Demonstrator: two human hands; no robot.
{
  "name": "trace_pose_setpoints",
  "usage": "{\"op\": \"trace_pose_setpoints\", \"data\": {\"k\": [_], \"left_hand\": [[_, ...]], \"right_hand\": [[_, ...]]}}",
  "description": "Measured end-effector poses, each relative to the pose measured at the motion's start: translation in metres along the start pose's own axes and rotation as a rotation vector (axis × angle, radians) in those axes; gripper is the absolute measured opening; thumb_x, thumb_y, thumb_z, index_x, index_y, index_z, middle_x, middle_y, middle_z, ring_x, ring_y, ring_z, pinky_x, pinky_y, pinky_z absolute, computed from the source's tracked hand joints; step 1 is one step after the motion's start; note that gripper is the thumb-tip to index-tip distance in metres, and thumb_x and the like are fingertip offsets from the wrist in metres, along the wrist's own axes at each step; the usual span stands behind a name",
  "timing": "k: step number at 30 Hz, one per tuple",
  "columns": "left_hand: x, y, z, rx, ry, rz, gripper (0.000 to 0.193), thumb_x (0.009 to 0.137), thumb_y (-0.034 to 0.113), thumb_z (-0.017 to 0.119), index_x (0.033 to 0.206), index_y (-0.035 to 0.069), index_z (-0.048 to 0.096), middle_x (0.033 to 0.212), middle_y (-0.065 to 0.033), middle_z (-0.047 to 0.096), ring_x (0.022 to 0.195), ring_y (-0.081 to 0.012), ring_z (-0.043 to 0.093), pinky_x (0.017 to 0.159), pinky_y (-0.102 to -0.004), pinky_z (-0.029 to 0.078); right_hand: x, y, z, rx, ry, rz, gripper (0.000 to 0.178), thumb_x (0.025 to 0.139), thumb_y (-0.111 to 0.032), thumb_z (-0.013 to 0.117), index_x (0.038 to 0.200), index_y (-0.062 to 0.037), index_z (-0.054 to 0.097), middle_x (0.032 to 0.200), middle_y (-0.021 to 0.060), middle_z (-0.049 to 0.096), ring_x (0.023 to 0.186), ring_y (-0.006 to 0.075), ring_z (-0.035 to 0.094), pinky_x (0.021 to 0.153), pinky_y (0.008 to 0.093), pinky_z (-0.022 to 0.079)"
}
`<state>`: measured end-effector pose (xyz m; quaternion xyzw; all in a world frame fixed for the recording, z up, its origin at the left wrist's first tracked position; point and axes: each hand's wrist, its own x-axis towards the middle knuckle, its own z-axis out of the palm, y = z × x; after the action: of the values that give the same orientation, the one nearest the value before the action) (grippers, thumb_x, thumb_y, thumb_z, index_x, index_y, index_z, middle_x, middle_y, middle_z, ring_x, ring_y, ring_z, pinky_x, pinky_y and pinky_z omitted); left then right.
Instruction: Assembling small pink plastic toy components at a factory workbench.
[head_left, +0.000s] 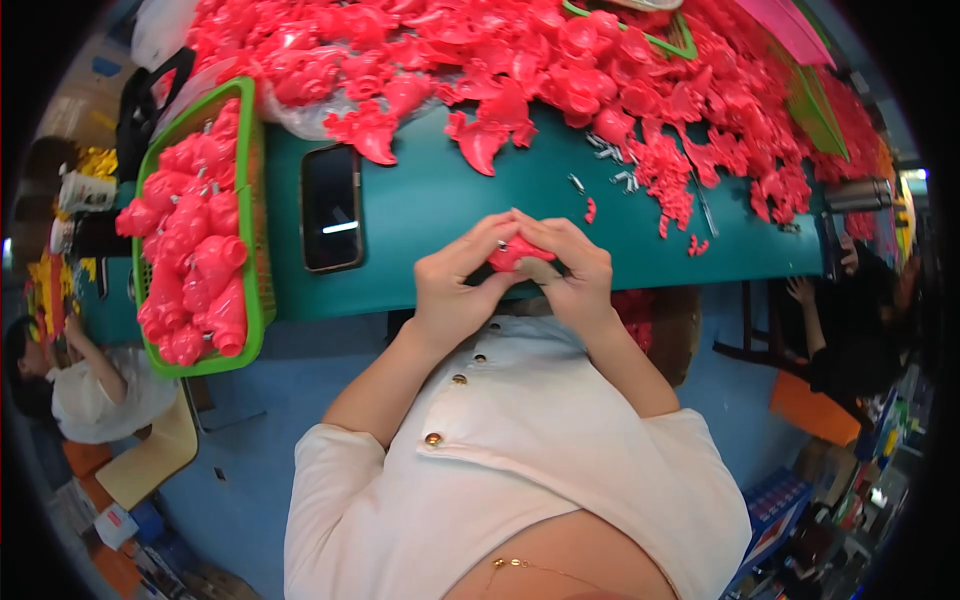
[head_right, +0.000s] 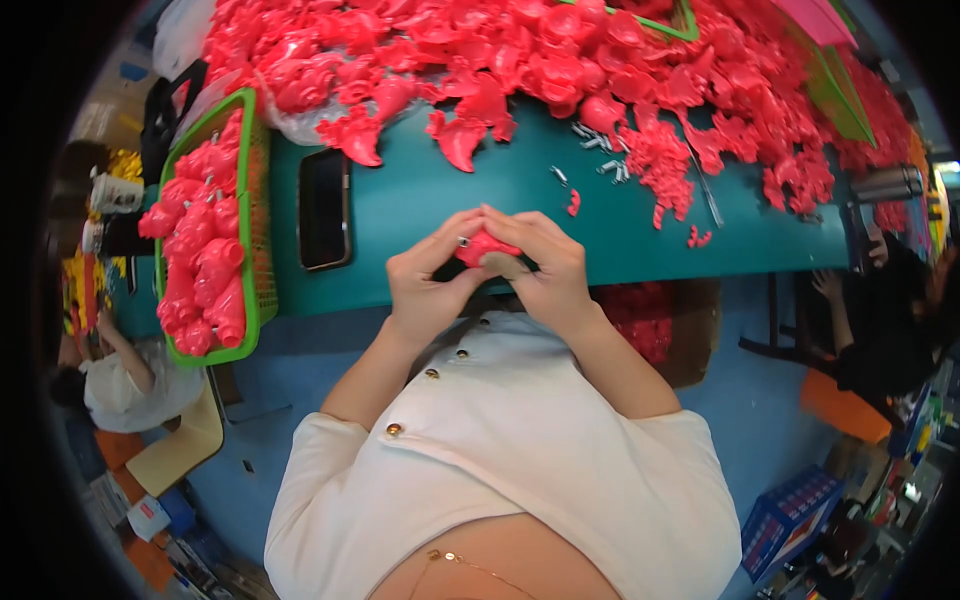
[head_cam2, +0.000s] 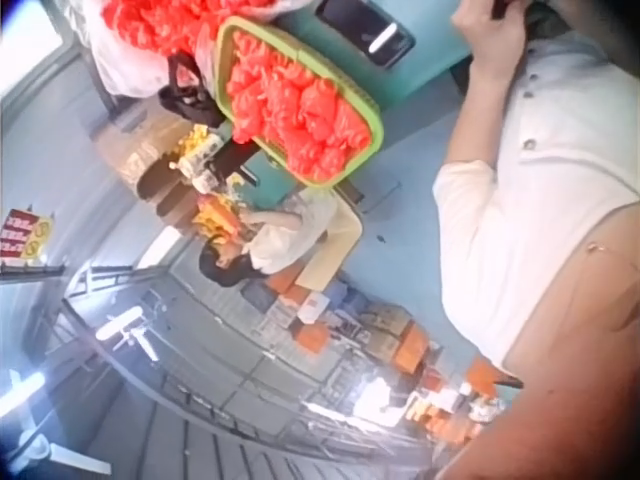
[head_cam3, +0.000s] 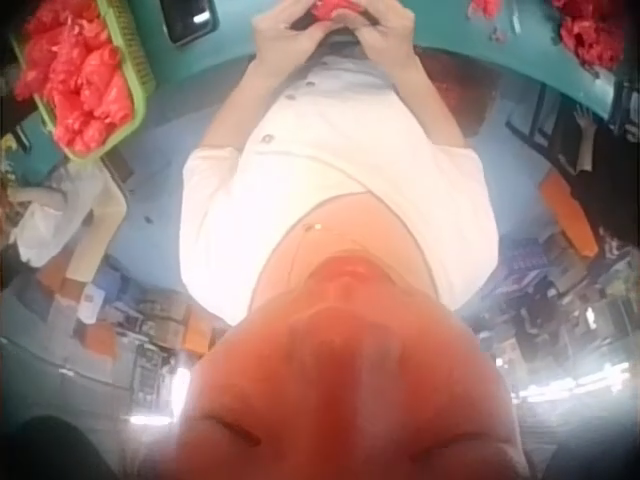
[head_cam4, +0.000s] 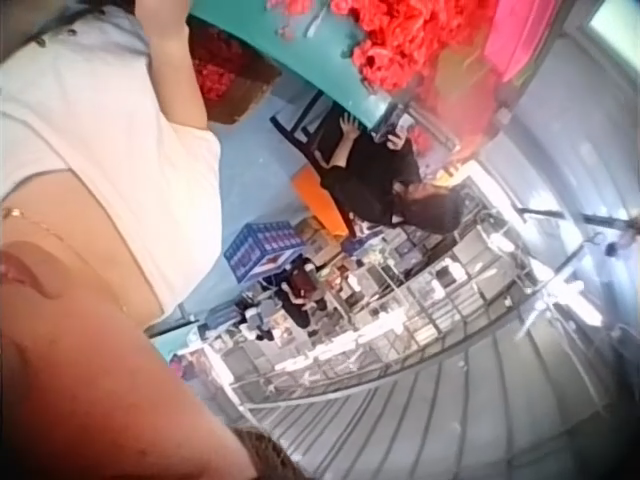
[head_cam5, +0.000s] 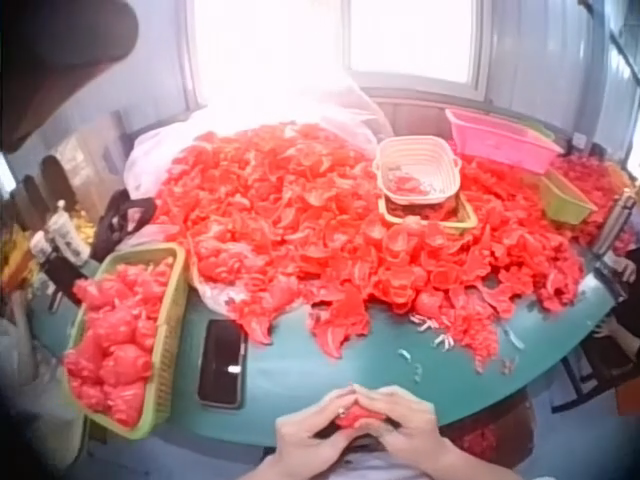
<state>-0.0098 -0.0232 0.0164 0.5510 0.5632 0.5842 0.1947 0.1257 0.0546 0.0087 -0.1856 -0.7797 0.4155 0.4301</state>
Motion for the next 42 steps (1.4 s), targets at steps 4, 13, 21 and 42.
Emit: {"op": "trace_pose_setpoints", "data": {"k": [4,13,21,42], "left_hand": [[-0.001,-0.001,0.0,-0.012,-0.011,0.023,0.046,0.062,-0.005,0.075,0.106,0.001,0.063,0.109,-0.0171,0.062,0.098,-0.0246,0.063,0.08,-0.0288,0.051],[0.025,0.062,-0.128,0.357,0.694,-0.087,0.046,0.067,0.005,0.078,0.109,0.0,0.061,0.097,-0.0043,0.065,0.083,-0.0106,0.06,0.072,-0.0264,0.05],[0.049,0.042,-0.287,1.167,0.372,-0.328,0.047,0.086,0.026,0.061,0.124,0.004,0.043,0.117,-0.0201,0.057,0.107,-0.0327,0.056,0.09,-0.0374,0.043],[0.099,-0.015,-0.012,0.981,-0.043,0.134,0.044,0.069,0.017,0.073,0.107,0.002,0.056,0.104,-0.0148,0.058,0.096,-0.0302,0.057,0.085,-0.04,0.043]], "right_hand": [[-0.002,-0.002,-0.004,0.025,0.039,0.064,0.032,0.07,-0.005,0.073,0.1,0.0009,0.065,0.106,0.0142,0.065,0.084,0.0232,0.06,0.073,0.0298,0.05],[0.01,-0.027,-0.038,0.17,-0.029,0.204,0.086,0.072,-0.037,0.075,0.138,-0.0042,0.031,0.141,0.0174,0.033,0.122,0.0263,0.041,0.103,0.0438,0.031],[0.012,-0.022,-0.051,0.098,-0.196,0.265,0.025,0.082,-0.011,0.066,0.103,0.0012,0.064,0.1,0.0122,0.064,0.088,0.0176,0.059,0.079,0.0281,0.045],[0.036,-0.006,-0.038,-0.446,0.021,0.096,0.012,0.074,-0.008,0.069,0.082,-0.003,0.064,0.082,0.0079,0.06,0.078,0.0246,0.052,0.068,0.0333,0.043]]}}
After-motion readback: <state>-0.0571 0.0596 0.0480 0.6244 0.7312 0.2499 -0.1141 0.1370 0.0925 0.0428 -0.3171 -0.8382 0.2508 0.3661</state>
